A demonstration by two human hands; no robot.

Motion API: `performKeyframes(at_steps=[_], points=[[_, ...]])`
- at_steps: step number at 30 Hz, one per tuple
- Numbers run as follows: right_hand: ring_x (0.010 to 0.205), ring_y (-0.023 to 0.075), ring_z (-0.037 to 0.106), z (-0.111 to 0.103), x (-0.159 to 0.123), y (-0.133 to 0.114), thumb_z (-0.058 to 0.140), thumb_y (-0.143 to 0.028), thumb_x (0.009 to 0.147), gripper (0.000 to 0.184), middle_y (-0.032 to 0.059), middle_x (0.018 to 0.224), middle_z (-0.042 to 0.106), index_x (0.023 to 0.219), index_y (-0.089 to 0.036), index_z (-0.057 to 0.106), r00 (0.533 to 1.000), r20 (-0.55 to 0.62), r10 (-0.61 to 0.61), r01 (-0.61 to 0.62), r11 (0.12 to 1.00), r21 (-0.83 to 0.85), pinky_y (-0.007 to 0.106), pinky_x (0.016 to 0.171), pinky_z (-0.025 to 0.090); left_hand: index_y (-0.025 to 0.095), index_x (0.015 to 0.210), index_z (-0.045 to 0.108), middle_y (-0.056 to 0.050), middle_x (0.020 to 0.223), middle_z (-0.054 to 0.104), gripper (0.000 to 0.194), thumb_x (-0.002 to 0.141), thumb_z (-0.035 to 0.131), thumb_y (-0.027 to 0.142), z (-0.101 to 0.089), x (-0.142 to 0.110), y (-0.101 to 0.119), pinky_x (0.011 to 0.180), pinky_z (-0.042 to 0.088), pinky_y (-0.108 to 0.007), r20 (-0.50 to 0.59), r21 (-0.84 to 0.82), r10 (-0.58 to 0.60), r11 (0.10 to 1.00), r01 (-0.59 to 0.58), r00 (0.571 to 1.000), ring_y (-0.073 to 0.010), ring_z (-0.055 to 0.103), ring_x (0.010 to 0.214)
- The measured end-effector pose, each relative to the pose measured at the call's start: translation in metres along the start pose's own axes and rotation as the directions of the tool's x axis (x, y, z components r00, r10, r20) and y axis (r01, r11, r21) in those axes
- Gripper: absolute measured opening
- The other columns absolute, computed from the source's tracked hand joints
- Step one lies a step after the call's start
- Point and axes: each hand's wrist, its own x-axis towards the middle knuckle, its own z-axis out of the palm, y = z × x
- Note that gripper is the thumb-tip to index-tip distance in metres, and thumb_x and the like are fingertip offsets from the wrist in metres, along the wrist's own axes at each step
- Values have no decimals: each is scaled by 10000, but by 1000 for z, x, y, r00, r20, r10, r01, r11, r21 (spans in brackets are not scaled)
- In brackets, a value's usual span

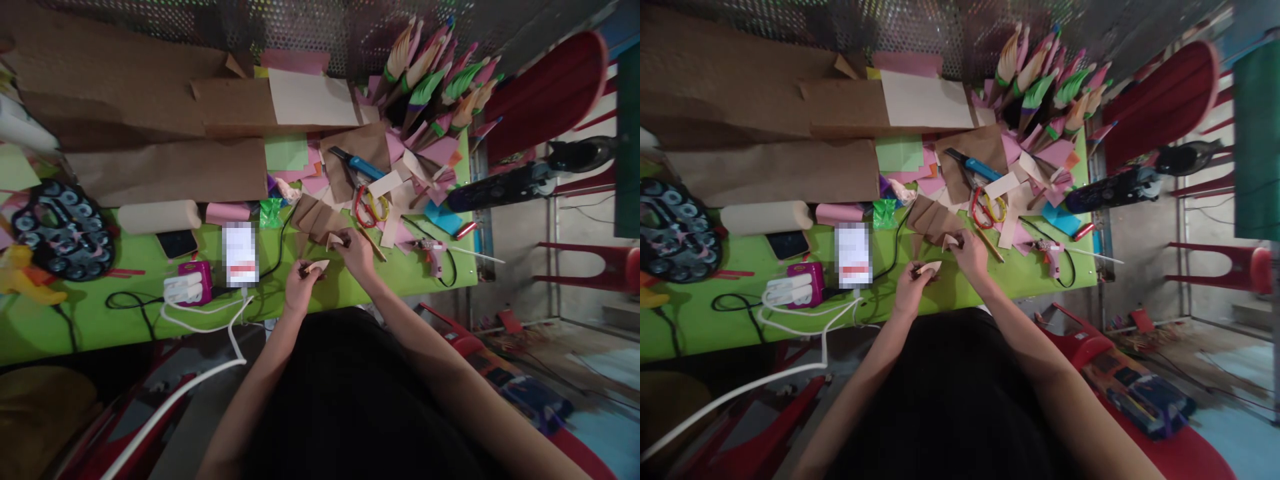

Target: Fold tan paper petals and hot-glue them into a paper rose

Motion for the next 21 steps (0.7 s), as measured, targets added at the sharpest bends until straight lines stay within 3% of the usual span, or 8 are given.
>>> performKeyframes(at_steps=[6, 10, 13, 18, 21], points=[[662, 181, 580, -5, -11, 1, 681, -324, 717, 146, 5, 722, 655, 789, -220, 607, 995, 40, 91, -99, 955, 280, 301, 622, 444, 191, 821, 557, 18, 790, 617, 251, 680, 724, 313, 1, -1, 4, 706, 520, -283, -39, 33, 39, 999, -38, 998, -137, 628, 714], [661, 171, 575, -2, -25, -5, 665, -358, 712, 174, -2, 704, 626, 778, -223, 578, 991, 78, 111, -135, 883, 449, 292, 609, 442, 198, 849, 545, 16, 787, 636, 274, 690, 724, 331, 4, -3, 8, 712, 512, -291, 13, 12, 30, 999, -30, 999, -147, 647, 724], [657, 162, 567, 1, -36, -11, 658, -361, 717, 180, -5, 712, 612, 799, -224, 575, 990, 63, 124, -139, 859, 493, 285, 606, 442, 200, 831, 526, 24, 746, 633, 282, 685, 730, 329, 8, -3, 10, 724, 520, -308, 31, -14, 14, 1000, -14, 999, -153, 662, 703], [650, 151, 550, 0, -44, -16, 629, -363, 749, 346, -34, 700, 583, 1070, -234, 625, 988, 122, 96, -144, 861, 488, 279, 629, 448, 185, 913, 541, 15, 748, 660, 361, 649, 761, 294, 10, 0, 8, 756, 537, -329, -10, -51, 2, 999, -2, 1000, -157, 683, 712], [682, 157, 571, -2, -45, -16, 642, -376, 734, 278, -18, 736, 624, 971, -232, 653, 980, 178, 94, -177, 825, 537, 286, 656, 461, 176, 1013, 581, -11, 804, 694, 415, 677, 760, 341, 9, 1, 7, 768, 535, -334, 10, -44, -5, 999, 6, 1000, -156, 686, 723]])
